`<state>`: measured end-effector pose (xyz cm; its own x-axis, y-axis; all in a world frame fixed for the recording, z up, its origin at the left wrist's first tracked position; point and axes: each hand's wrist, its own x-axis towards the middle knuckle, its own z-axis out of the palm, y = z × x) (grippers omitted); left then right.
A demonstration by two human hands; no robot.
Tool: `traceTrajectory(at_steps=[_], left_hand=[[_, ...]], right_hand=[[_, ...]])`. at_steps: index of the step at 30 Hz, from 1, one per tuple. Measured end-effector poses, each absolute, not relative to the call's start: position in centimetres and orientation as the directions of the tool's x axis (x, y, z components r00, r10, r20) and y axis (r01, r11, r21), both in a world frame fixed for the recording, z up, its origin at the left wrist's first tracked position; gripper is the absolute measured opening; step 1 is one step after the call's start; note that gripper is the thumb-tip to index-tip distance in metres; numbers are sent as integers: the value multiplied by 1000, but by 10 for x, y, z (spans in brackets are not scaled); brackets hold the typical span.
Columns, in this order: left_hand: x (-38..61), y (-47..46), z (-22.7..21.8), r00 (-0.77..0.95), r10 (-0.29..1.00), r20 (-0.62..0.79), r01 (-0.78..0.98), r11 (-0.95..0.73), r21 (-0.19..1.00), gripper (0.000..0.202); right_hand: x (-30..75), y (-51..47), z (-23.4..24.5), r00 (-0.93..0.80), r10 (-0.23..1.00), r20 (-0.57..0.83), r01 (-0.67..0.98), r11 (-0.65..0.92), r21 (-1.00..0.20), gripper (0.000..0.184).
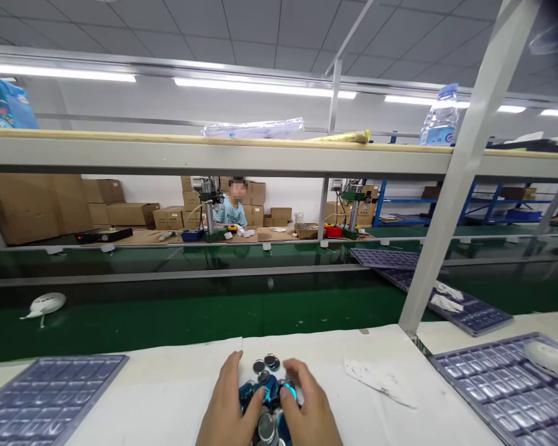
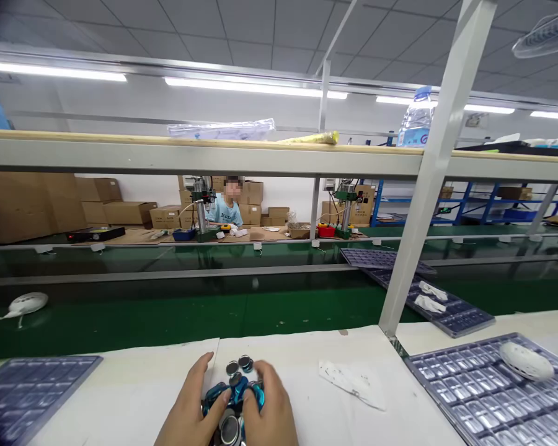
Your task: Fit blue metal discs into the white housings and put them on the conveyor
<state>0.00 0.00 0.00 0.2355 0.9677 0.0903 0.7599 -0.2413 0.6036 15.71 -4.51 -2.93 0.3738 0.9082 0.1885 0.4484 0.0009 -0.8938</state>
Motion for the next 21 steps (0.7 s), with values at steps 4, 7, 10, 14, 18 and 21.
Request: traceTrajectory(at_steps=[4,7,10,14,18,21], left_hand=[[3,-2,2,281,958,50,797,-262,543,74],[3,-3,4,330,943,27,812,-299,502,75],[4,-5,6,387,922,14,812,-348,468,70],[4,-6,6,438,899,9,805,-397,440,64],[4,-5,4,463,886,30,795,-430,428,62],[3,-5,4,473,880,31,794,-441,419,63]], right_hand=[[167,-41,-29,564,822,78,394,-185,-900,54],[166,-42,-28,542,836,89,450,-199,-870,59],[165,-45,-21,421,905,63,565,-207,-799,57],[180,-30,3,340,941,12,641,-222,-735,40],[196,30,26,247,969,-17,737,-199,-646,21],[189,80,28,201,977,-64,794,-201,-574,29]])
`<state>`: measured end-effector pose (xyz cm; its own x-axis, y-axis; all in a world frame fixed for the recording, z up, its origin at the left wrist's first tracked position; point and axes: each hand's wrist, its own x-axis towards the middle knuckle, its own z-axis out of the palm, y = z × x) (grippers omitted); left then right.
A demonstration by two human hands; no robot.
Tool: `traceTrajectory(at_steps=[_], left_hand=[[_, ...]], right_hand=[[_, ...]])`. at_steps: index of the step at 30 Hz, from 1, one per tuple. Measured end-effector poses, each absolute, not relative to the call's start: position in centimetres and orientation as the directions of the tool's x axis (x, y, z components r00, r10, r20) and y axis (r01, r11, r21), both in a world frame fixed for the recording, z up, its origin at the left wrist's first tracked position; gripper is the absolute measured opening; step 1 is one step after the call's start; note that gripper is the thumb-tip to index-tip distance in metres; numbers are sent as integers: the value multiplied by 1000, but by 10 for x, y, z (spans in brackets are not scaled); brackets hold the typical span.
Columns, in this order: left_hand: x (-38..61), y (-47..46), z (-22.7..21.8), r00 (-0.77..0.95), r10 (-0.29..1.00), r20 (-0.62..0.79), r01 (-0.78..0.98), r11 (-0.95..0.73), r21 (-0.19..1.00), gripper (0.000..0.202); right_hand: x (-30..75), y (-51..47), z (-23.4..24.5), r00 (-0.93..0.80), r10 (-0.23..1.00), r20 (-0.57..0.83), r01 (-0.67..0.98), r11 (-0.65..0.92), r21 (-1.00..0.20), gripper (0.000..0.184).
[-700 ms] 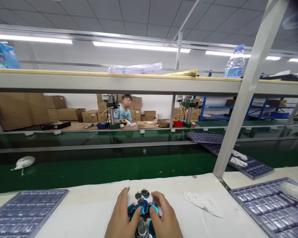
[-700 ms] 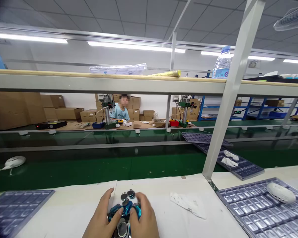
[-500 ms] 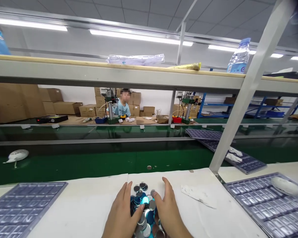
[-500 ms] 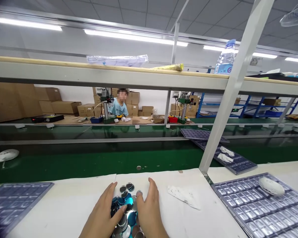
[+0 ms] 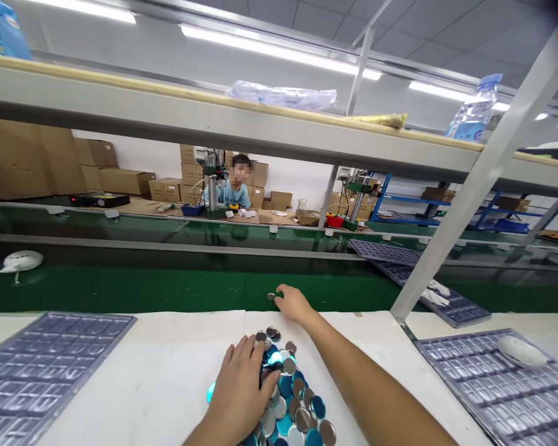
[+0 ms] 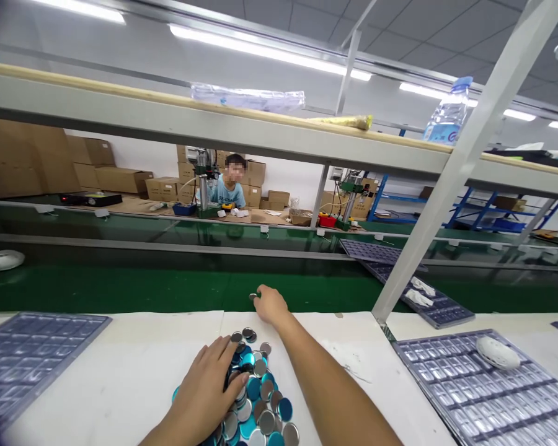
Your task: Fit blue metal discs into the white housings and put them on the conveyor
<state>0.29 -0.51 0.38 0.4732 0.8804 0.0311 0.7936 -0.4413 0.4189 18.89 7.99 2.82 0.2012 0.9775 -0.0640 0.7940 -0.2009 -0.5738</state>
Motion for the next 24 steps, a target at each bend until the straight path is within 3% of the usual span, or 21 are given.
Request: traceTrajectory(at_steps=[7,15,23,24], left_hand=[[-1,-6,12,484,875,2,796,-441,415,63],[-4,-2,8,477,879,11,776,-427,464,58],[-14,11,-16,526,849,54,783,-508,360,64],[-14,18,-24,509,853,121,775,-514,368,65]], right_hand=[[155,127,28,120,982,-144,845,-177,-505,31],[188,27,35,-42,999,-14,766,23,-643,9],[219,-48,18,173,982,81,674,-58,-736,20],[227,-54,22,222,970,100,662,-75,-746,23]])
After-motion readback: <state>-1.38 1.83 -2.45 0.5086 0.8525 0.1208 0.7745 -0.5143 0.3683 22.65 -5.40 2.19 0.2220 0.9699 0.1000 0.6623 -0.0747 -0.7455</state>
